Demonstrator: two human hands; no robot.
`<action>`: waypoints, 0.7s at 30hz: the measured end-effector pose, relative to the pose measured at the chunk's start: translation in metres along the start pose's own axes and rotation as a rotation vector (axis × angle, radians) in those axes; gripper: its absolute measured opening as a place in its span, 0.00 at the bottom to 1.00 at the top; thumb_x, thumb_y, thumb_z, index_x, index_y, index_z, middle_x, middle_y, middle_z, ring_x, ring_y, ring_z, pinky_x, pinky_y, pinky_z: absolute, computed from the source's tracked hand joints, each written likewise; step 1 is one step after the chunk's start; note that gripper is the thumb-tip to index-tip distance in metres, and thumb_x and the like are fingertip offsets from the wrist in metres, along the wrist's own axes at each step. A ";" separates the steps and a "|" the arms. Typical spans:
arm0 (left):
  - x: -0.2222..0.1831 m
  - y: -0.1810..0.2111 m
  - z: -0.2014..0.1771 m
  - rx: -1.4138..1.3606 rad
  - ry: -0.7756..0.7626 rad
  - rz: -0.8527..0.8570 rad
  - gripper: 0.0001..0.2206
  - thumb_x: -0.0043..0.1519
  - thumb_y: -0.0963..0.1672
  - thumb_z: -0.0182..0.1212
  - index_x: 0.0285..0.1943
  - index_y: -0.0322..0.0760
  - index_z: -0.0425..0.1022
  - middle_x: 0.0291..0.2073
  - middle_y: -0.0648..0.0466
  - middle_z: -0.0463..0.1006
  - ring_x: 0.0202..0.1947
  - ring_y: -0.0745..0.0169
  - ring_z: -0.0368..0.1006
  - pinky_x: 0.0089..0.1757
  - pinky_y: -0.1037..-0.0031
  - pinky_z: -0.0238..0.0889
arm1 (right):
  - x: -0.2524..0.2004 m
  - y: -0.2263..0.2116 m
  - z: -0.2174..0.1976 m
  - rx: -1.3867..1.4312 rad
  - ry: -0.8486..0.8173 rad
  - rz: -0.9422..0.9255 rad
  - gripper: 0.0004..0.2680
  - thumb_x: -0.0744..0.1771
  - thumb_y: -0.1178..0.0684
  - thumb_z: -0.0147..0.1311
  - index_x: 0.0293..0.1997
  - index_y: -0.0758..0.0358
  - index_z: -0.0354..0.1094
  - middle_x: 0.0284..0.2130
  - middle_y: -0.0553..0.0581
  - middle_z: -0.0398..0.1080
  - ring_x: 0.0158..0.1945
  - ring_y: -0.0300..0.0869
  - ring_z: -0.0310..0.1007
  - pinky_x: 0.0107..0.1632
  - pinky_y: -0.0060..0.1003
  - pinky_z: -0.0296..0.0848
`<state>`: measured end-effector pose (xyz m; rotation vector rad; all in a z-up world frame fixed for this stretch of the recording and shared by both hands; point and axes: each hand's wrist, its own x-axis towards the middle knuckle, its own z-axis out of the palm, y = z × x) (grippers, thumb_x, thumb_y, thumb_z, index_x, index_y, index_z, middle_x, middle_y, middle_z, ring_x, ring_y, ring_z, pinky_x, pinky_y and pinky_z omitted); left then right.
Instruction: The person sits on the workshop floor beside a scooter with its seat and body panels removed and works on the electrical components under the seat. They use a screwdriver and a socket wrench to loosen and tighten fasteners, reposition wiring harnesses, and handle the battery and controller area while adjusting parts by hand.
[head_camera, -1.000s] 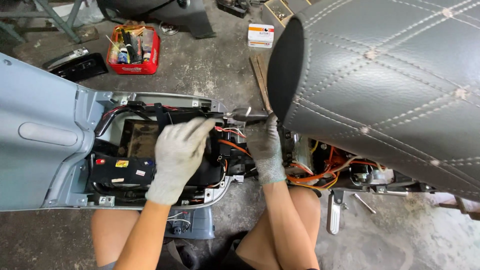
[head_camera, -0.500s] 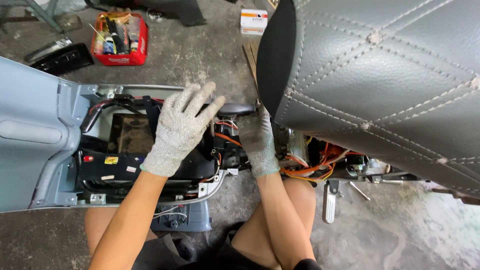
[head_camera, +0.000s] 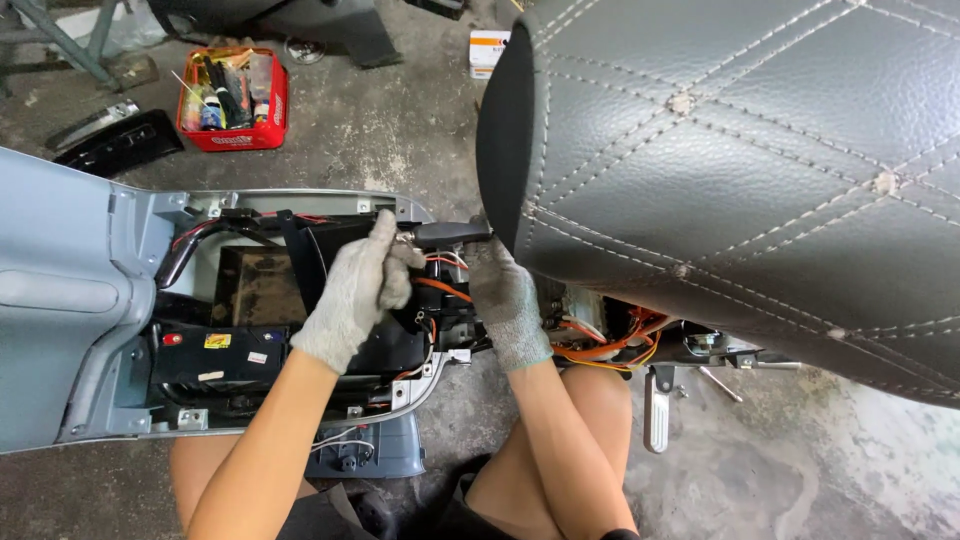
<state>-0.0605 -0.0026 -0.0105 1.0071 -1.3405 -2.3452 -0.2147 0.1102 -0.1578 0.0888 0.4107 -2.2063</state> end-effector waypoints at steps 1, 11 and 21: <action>-0.010 0.007 0.006 0.228 0.121 0.048 0.32 0.71 0.58 0.47 0.34 0.26 0.79 0.10 0.57 0.62 0.11 0.69 0.56 0.20 0.74 0.52 | -0.002 -0.001 0.001 0.045 0.047 0.013 0.11 0.72 0.56 0.44 0.61 0.64 0.67 0.59 0.57 0.69 0.63 0.44 0.68 0.71 0.41 0.63; -0.031 0.041 -0.001 1.615 0.342 1.314 0.23 0.53 0.39 0.61 0.61 0.35 0.75 0.50 0.45 0.83 0.47 0.47 0.79 0.50 0.61 0.65 | 0.022 0.003 -0.056 0.042 0.093 0.095 0.12 0.72 0.56 0.40 0.57 0.68 0.68 0.54 0.61 0.72 0.59 0.45 0.72 0.66 0.38 0.69; -0.002 0.019 0.008 1.443 0.280 0.645 0.16 0.68 0.54 0.61 0.37 0.43 0.82 0.26 0.53 0.79 0.31 0.54 0.75 0.37 0.64 0.67 | 0.017 0.004 -0.034 0.121 0.138 0.114 0.07 0.74 0.54 0.48 0.54 0.62 0.70 0.49 0.57 0.73 0.53 0.45 0.72 0.59 0.40 0.71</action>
